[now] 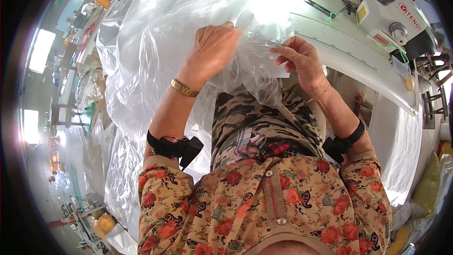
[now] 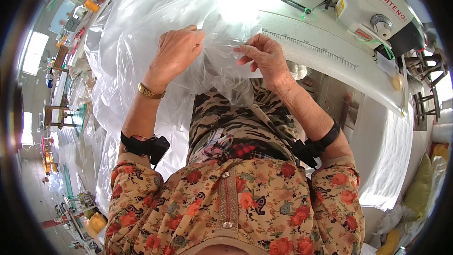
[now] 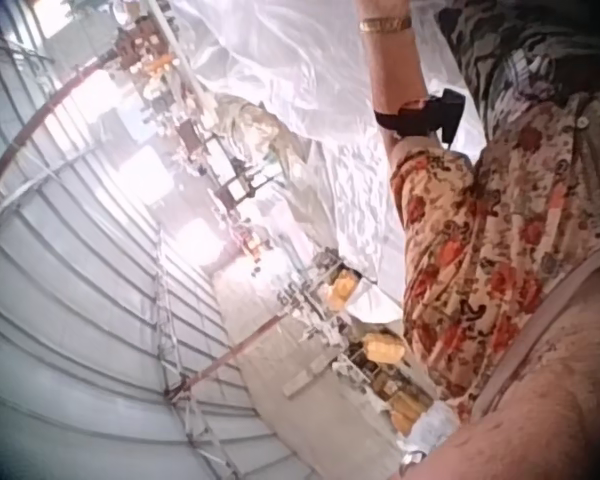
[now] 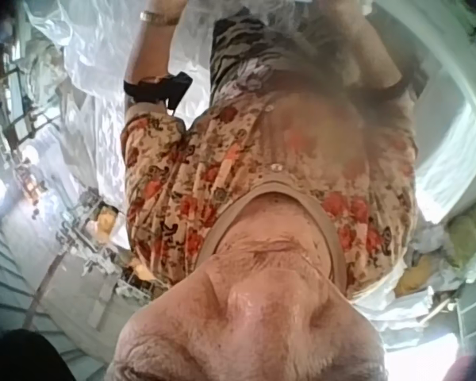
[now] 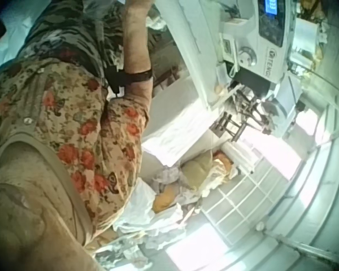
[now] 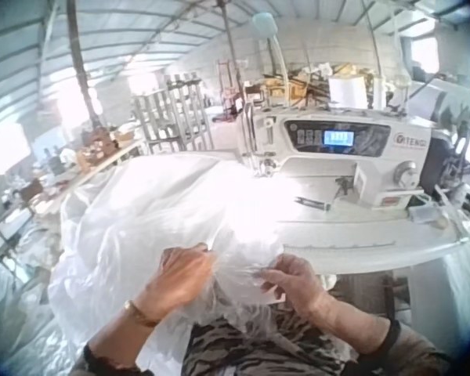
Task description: Sewing the edges of large white plastic bags using an industrial sewing machine.
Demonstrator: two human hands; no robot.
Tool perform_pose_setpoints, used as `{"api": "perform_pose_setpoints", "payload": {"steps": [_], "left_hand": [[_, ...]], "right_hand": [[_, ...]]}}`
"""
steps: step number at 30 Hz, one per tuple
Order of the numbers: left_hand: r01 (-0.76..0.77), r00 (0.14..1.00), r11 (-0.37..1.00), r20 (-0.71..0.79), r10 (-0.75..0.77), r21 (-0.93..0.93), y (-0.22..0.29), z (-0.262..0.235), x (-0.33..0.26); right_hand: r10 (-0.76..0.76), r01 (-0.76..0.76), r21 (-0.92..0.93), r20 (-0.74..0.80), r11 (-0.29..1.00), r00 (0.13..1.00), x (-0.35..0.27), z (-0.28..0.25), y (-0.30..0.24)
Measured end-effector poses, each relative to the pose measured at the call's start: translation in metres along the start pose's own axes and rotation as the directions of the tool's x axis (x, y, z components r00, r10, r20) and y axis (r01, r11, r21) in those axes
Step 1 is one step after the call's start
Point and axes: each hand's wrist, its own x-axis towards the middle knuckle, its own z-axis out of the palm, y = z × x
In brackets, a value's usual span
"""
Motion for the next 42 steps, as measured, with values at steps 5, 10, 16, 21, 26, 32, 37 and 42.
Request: {"api": "perform_pose_setpoints", "payload": {"steps": [5,10,16,21,26,32,37,42], "left_hand": [[-0.060,0.998,0.988,-0.009,0.060,-0.139,0.029,-0.015,0.007],[-0.276,0.961,0.896,-0.089,0.262,-0.347,0.041,-0.006,0.022],[0.026,0.995,0.899,0.099,0.019,-0.437,0.039,0.028,0.041],[0.017,0.999,0.865,-0.032,-0.038,-0.502,0.032,0.035,0.034],[-0.058,0.985,0.845,-0.170,-0.039,-0.532,0.032,0.035,0.033],[-0.086,0.975,0.847,-0.221,-0.037,-0.524,0.034,0.031,0.039],[-0.113,0.964,0.865,-0.266,-0.024,-0.489,0.034,0.032,0.041],[-0.317,0.889,0.897,-0.428,0.167,-0.309,0.032,0.042,0.043]], "right_hand": [[-0.009,0.009,-0.150,0.002,0.989,1.000,0.000,0.000,-0.006],[-0.076,0.078,-0.110,0.024,0.991,0.997,0.004,0.002,-0.007],[-0.161,0.152,-0.158,-0.046,0.976,0.986,0.006,0.003,-0.008],[-0.397,0.248,-0.723,-0.040,0.645,0.917,0.001,-0.004,-0.015],[-0.565,0.347,-0.935,0.247,0.075,0.787,0.009,-0.010,-0.015],[-0.481,0.401,-0.898,0.274,0.182,0.833,0.031,-0.016,-0.013],[-0.463,0.360,-0.906,0.226,0.224,0.857,0.045,-0.019,-0.013],[-0.494,0.303,-0.936,0.182,0.176,0.850,0.055,-0.022,-0.003]]}}
